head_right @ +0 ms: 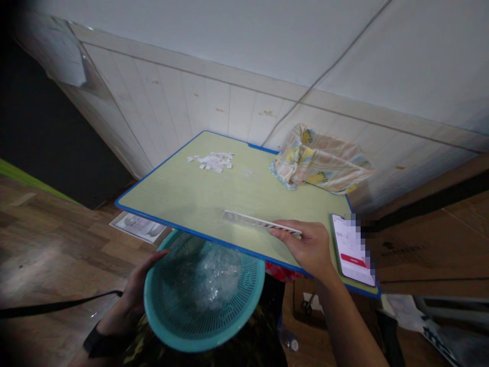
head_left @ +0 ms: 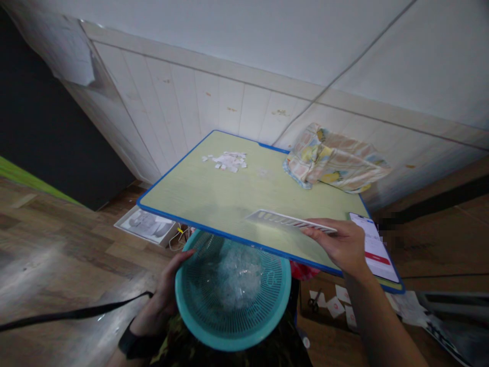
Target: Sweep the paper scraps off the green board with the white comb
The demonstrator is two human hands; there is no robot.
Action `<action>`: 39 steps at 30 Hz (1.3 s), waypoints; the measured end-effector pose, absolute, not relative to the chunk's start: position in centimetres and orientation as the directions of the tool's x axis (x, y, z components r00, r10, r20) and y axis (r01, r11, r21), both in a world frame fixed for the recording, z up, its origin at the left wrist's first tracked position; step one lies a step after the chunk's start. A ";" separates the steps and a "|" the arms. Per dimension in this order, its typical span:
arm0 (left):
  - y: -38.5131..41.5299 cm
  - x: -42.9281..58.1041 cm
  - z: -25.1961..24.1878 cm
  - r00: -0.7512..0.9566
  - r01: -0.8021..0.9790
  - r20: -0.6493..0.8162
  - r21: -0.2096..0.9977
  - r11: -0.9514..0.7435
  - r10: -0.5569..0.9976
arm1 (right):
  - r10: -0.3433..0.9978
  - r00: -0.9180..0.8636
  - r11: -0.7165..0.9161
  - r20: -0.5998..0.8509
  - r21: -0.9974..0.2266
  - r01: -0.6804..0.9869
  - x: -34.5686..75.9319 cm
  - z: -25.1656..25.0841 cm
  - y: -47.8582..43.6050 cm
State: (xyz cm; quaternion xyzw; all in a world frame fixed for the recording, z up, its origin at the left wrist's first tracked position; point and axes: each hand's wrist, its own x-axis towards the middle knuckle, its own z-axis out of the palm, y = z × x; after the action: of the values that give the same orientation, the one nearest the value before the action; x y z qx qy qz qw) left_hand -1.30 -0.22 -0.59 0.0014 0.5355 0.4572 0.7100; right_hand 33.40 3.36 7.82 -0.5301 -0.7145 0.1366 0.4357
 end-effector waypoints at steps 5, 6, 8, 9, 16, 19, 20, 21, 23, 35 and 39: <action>-0.1 -1.4 -0.8 0.027 -0.648 -0.732 0.506 0.569 0.681 | 0.871 0.025 0.363 0.491 -0.675 0.643 32.9 7.9 4.4; 0.0 -1.4 -0.8 0.031 -0.642 -0.725 0.513 0.570 0.688 | 0.876 0.013 0.363 0.482 -0.678 0.640 32.8 8.0 4.7; 0.0 -1.4 -0.8 0.037 -0.642 -0.723 0.512 0.571 0.689 | 0.887 -0.027 0.370 0.462 -0.674 0.639 32.7 8.1 5.0; 0.0 -1.4 -0.7 0.036 -0.645 -0.725 0.508 0.570 0.688 | 0.890 -0.042 0.371 0.454 -0.667 0.647 32.7 8.2 5.1; 0.0 -1.1 -0.1 0.041 -0.635 -0.718 0.518 0.573 0.695 | 0.879 -0.066 0.362 0.473 -0.570 0.738 34.3 9.4 3.3; -0.1 -1.0 -0.4 0.072 -0.632 -0.706 0.514 0.580 0.704 | 0.871 -0.088 0.388 0.484 -0.565 0.728 34.5 9.7 3.1; -0.2 -1.0 -0.5 0.074 -0.633 -0.701 0.516 0.577 0.709 | 0.868 -0.074 0.386 0.492 -0.571 0.725 34.5 9.6 3.2; -0.2 -1.0 -0.6 0.075 -0.633 -0.697 0.519 0.574 0.713 | 0.865 -0.057 0.380 0.498 -0.577 0.723 34.4 9.5 3.4; -0.3 -1.0 -0.6 0.067 -0.627 -0.699 0.526 0.575 0.712 | 0.865 -0.032 0.367 0.501 -0.589 0.720 34.2 9.1 3.8; -0.1 -1.0 0.1 -0.001 -0.645 -0.719 0.532 0.550 0.695 | 0.877 -0.040 0.369 0.478 -0.619 0.693 34.1 8.6 2.2; -0.1 -1.1 -0.3 0.016 -0.624 -0.713 0.541 0.564 0.701 | 0.891 -0.072 0.368 0.448 -0.623 0.690 33.9 8.4 2.3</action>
State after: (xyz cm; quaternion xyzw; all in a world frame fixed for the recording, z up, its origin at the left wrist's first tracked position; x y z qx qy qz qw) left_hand -1.10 -0.15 -0.31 0.0369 0.5249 0.4654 0.7117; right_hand 33.87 2.32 8.36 -0.5482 -0.7214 0.1241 0.4046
